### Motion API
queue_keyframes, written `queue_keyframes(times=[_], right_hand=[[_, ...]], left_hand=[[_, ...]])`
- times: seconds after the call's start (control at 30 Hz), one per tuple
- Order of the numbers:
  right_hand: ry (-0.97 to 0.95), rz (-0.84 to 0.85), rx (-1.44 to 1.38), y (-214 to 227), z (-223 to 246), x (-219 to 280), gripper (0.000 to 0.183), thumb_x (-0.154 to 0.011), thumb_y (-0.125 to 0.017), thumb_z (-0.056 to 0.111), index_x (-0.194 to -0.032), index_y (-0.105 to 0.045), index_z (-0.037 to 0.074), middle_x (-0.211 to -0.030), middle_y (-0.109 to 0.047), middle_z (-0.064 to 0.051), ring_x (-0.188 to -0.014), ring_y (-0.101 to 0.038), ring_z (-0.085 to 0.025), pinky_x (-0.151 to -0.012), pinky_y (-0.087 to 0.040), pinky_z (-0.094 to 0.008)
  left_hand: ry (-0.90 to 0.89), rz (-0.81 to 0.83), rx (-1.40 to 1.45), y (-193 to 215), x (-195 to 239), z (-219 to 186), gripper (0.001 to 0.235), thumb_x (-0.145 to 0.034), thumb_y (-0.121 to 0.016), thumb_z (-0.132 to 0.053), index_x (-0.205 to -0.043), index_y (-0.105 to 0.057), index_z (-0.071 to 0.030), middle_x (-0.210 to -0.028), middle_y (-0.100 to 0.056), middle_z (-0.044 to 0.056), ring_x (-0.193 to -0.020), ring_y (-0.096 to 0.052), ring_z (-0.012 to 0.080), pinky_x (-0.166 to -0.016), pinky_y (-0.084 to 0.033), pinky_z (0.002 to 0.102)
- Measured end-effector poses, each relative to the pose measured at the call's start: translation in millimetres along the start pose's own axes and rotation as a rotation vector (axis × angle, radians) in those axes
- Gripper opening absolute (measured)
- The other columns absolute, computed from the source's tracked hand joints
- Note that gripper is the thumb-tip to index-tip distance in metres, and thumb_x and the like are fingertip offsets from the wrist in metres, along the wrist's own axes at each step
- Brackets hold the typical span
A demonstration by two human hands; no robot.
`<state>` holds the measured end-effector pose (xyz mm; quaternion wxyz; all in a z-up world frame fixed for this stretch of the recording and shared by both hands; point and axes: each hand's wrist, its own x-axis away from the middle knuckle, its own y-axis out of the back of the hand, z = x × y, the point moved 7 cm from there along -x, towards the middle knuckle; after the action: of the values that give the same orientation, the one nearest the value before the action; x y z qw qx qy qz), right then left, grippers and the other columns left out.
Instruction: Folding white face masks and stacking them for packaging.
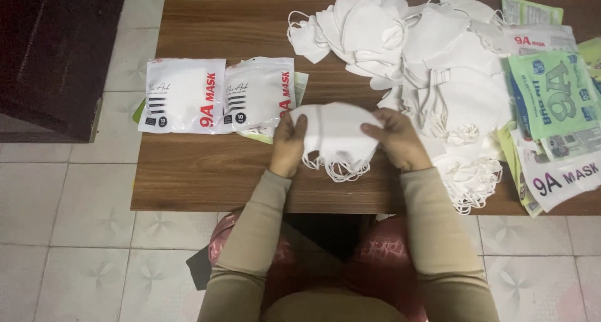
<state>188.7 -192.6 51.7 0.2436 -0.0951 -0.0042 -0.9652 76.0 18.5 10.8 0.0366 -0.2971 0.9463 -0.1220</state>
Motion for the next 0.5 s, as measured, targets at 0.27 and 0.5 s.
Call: queue_keyframes(times=[0.27,0.5], right_hand=[[-0.058,0.017,0.022,-33.0,-23.4,-1.1,0.035,-0.081,-0.086,0.012,-0.106,-0.069,-0.004,-0.079,-0.063,-0.008,-0.064,-0.067,-0.016,-0.052,-0.061,-0.027],[0.111,-0.092,0.367,12.6,-34.9,-30.6,0.03,-0.093,-0.08,0.015,-0.118,-0.07,0.001,-0.092,-0.071,-0.017,-0.078,-0.073,-0.025,-0.061,-0.062,-0.033]], left_hand=[[0.046,0.067,-0.041,-14.9,11.4,-15.9,0.041,-0.106,-0.058,-0.022,-0.134,-0.05,0.007,-0.121,-0.065,0.024,-0.118,-0.06,0.0246,-0.103,-0.05,0.047],[-0.039,-0.012,-0.115,-3.9,14.5,-51.2,0.029,-0.107,-0.054,-0.011,-0.134,-0.053,0.0,-0.121,-0.067,0.021,-0.121,-0.06,0.0266,-0.106,-0.048,0.049]])
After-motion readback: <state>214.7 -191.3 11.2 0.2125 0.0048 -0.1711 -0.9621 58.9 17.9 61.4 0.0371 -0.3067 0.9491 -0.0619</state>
